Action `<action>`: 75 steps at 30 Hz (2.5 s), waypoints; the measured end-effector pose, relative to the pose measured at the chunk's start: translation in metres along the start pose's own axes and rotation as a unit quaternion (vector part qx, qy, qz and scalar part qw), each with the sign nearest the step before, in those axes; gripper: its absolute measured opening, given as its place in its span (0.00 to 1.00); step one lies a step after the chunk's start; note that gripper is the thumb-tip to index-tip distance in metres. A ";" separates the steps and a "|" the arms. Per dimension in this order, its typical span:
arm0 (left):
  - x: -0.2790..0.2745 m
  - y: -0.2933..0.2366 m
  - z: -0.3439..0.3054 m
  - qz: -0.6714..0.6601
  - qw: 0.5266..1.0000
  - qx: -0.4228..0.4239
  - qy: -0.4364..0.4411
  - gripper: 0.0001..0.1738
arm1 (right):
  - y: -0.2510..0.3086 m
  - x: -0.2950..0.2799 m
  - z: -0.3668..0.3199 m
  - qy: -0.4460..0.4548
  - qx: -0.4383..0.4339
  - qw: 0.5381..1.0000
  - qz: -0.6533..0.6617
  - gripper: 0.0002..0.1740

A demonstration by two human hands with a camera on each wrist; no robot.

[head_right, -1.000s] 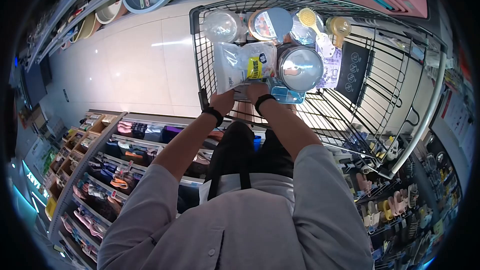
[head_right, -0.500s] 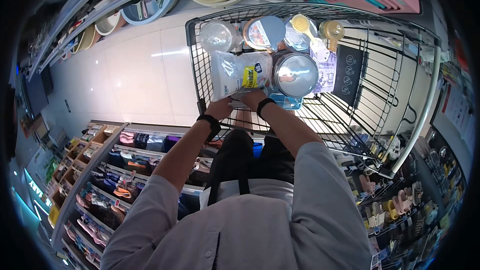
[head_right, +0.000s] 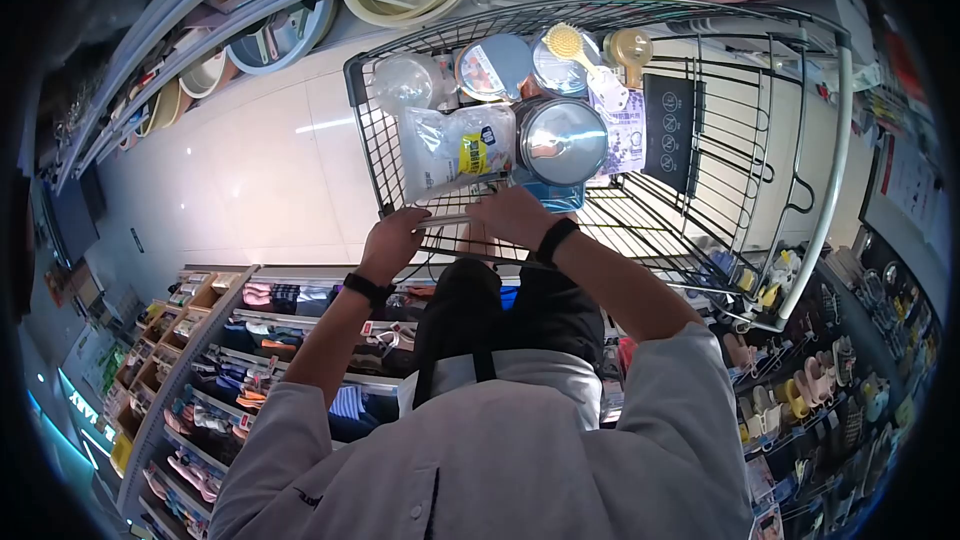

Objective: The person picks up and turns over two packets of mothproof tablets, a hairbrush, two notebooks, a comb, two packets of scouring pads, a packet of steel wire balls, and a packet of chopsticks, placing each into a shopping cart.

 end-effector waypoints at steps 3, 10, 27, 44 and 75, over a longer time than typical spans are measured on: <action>-0.027 -0.030 -0.008 -0.018 0.999 0.032 0.040 0.14 | 0.006 -0.038 -0.025 0.051 0.019 0.998 0.026 0.07; -0.035 -0.087 0.050 -0.425 0.905 -0.021 0.007 0.16 | -0.083 -0.111 -0.104 -0.249 0.118 0.890 0.364 0.19; 0.086 -0.083 0.093 -0.300 0.942 -0.148 0.016 0.19 | -0.206 0.004 -0.157 -0.194 0.395 0.799 0.410 0.31; 0.146 -0.036 0.082 -0.259 0.927 -0.252 0.097 0.33 | -0.223 0.061 -0.159 -0.077 0.314 0.695 0.643 0.24; -0.072 0.029 -0.008 -0.051 0.929 -0.142 -0.338 0.38 | -0.091 -0.232 -0.408 -0.514 0.481 0.697 -0.133 0.29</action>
Point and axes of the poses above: each hand's wrist, its own z-axis towards the middle knuckle, its own x-axis out of the palm, y = z × x, the point moved 8 cm from there along z, towards the middle knuckle, and after that the axes turned 2 degrees about x, right-handed, at the moved point
